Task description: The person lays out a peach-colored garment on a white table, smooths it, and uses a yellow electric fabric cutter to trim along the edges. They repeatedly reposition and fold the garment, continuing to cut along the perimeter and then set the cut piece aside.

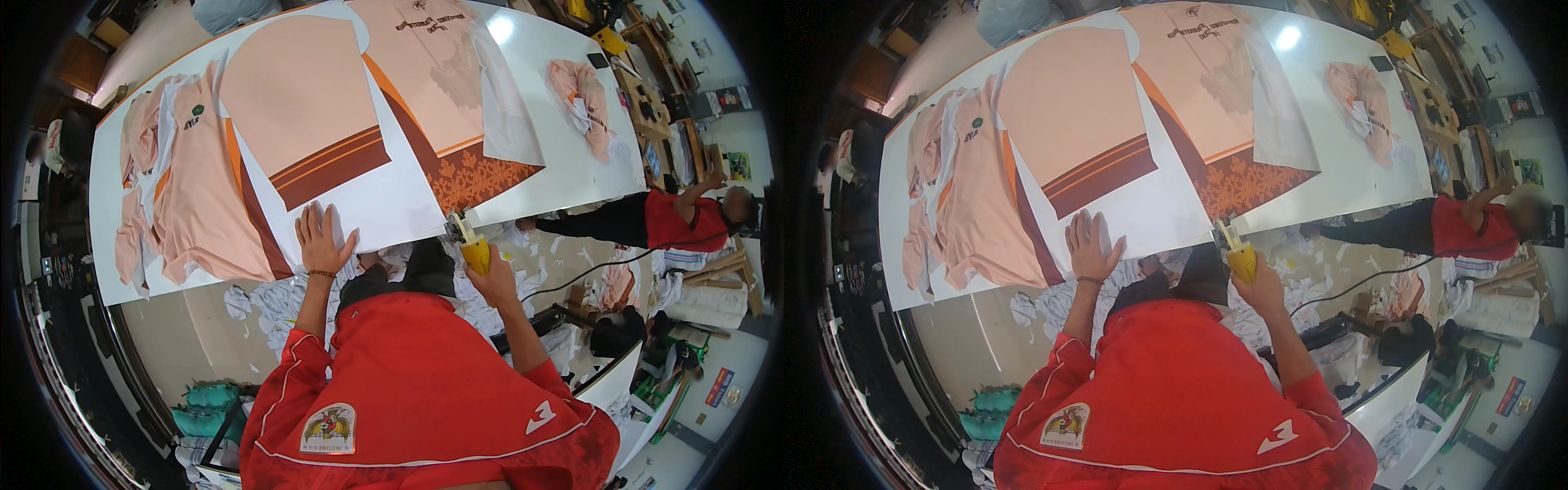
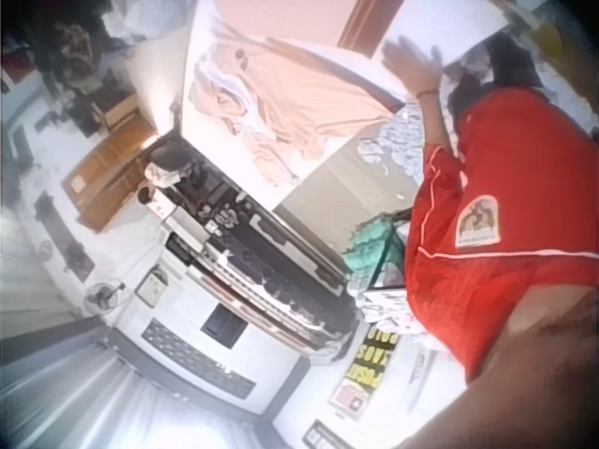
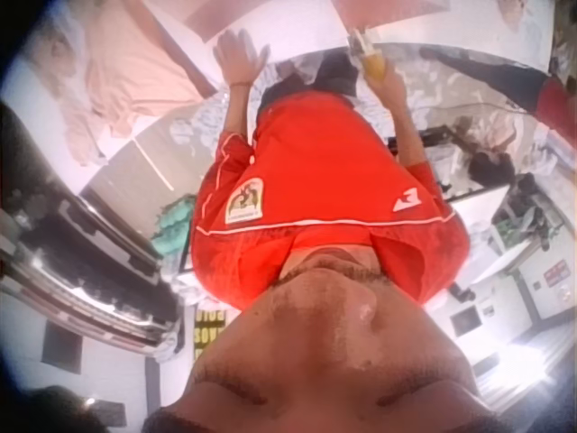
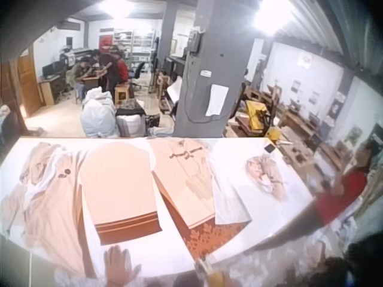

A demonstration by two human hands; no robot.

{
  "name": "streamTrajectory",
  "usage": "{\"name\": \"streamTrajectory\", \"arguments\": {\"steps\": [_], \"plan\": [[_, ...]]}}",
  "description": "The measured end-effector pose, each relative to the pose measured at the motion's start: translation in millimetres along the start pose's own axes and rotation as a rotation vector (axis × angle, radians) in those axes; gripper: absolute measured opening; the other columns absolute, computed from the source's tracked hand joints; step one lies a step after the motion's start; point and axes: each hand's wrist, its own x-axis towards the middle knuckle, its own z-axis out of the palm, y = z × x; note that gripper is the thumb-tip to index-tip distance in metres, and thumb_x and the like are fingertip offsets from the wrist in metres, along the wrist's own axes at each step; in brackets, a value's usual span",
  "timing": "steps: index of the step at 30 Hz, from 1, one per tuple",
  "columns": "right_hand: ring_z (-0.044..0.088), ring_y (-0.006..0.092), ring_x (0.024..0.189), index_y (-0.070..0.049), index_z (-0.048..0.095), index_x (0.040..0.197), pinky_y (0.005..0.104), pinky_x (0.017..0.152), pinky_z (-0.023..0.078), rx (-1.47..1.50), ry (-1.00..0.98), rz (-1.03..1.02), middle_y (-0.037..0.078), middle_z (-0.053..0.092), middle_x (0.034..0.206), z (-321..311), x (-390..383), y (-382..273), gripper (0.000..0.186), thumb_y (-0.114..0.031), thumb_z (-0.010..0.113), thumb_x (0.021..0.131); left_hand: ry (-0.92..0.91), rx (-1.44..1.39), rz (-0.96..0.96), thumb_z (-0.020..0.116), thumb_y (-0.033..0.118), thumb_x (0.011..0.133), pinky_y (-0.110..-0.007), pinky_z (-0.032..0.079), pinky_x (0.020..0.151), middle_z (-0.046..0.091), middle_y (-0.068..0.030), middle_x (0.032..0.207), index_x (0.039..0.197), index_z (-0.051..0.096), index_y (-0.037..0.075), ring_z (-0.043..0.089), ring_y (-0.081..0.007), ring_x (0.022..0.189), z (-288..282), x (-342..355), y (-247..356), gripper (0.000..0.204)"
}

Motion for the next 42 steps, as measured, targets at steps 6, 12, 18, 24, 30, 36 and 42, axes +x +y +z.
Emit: {"name": "streamTrajectory", "arguments": {"steps": [6, 12, 18, 24, 30, 36, 42], "plan": [[0.071, 0.0518, 0.088, -0.006, 0.055, 0.128, 0.0593, 0.074, 0.055, 0.015, 0.01, -0.026, 0.03, 0.073, 0.093, -4, 7, -6, 0.058, -0.04, 0.079, 0.087, -0.021, -0.009, -0.018, 0.075, 0.053, 0.089, -0.063, 0.026, 0.124, 0.042, -0.0267, 0.159, 0.152, 0.053, 0.008, 0.037, -0.0449, 0.151, -3, 1, 1, 0.081], [0.071, 0.0521, 0.089, -0.008, 0.055, 0.128, 0.0604, 0.074, 0.054, 0.015, 0.008, -0.051, 0.029, 0.073, 0.093, -1, 19, -8, 0.058, -0.043, 0.077, 0.088, -0.015, -0.034, -0.018, 0.075, 0.054, 0.089, -0.062, 0.025, 0.124, 0.043, -0.0259, 0.159, 0.151, 0.054, 0.008, 0.038, -0.0442, 0.15, -4, 1, 2, 0.08], [0.07, 0.0511, 0.091, -0.008, 0.053, 0.126, 0.0598, 0.077, 0.053, 0.005, -0.028, -0.038, 0.027, 0.073, 0.096, -7, 38, -28, 0.056, -0.044, 0.076, 0.089, -0.006, -0.03, -0.018, 0.076, 0.055, 0.088, -0.061, 0.026, 0.125, 0.044, -0.0249, 0.159, 0.148, 0.057, 0.008, 0.038, -0.043, 0.15, -4, 0, 0, 0.079], [0.07, 0.0519, 0.097, -0.008, 0.052, 0.128, 0.0595, 0.082, 0.053, 0.071, -0.05, -0.065, 0.029, 0.072, 0.103, -5, 65, -40, 0.057, -0.043, 0.073, 0.089, -0.006, -0.021, -0.017, 0.075, 0.054, 0.089, -0.061, 0.026, 0.125, 0.045, -0.0248, 0.158, 0.147, 0.058, 0.008, 0.038, -0.042, 0.15, 0, 1, 1, 0.077], [0.071, 0.0525, 0.102, -0.005, 0.051, 0.133, 0.0578, 0.089, 0.056, -0.004, -0.04, 0.005, 0.03, 0.074, 0.106, -8, 91, -68, 0.068, -0.044, 0.077, 0.085, 0.012, -0.023, -0.006, 0.076, 0.053, 0.089, -0.062, 0.027, 0.124, 0.044, -0.0251, 0.158, 0.148, 0.056, 0.009, 0.038, -0.0439, 0.149, -4, -2, -2, 0.076], [0.071, 0.0498, 0.105, -0.006, 0.053, 0.135, 0.0562, 0.09, 0.056, -0.032, -0.049, 0.004, 0.028, 0.073, 0.111, -5, 125, -86, 0.068, -0.044, 0.076, 0.083, 0.019, -0.061, -0.008, 0.076, 0.053, 0.088, -0.061, 0.027, 0.123, 0.045, -0.0245, 0.158, 0.146, 0.058, 0.008, 0.039, -0.043, 0.148, -2, -1, -1, 0.075], [0.069, 0.0487, 0.115, -0.007, 0.052, 0.137, 0.0557, 0.095, 0.055, -0.102, -0.102, 0.026, 0.028, 0.071, 0.122, -10, 157, -113, 0.071, -0.045, 0.077, 0.082, 0.002, -0.066, -0.037, 0.076, 0.055, 0.087, -0.061, 0.026, 0.124, 0.045, -0.0236, 0.158, 0.144, 0.061, 0.008, 0.039, -0.0424, 0.149, -2, -3, -2, 0.076]]}}
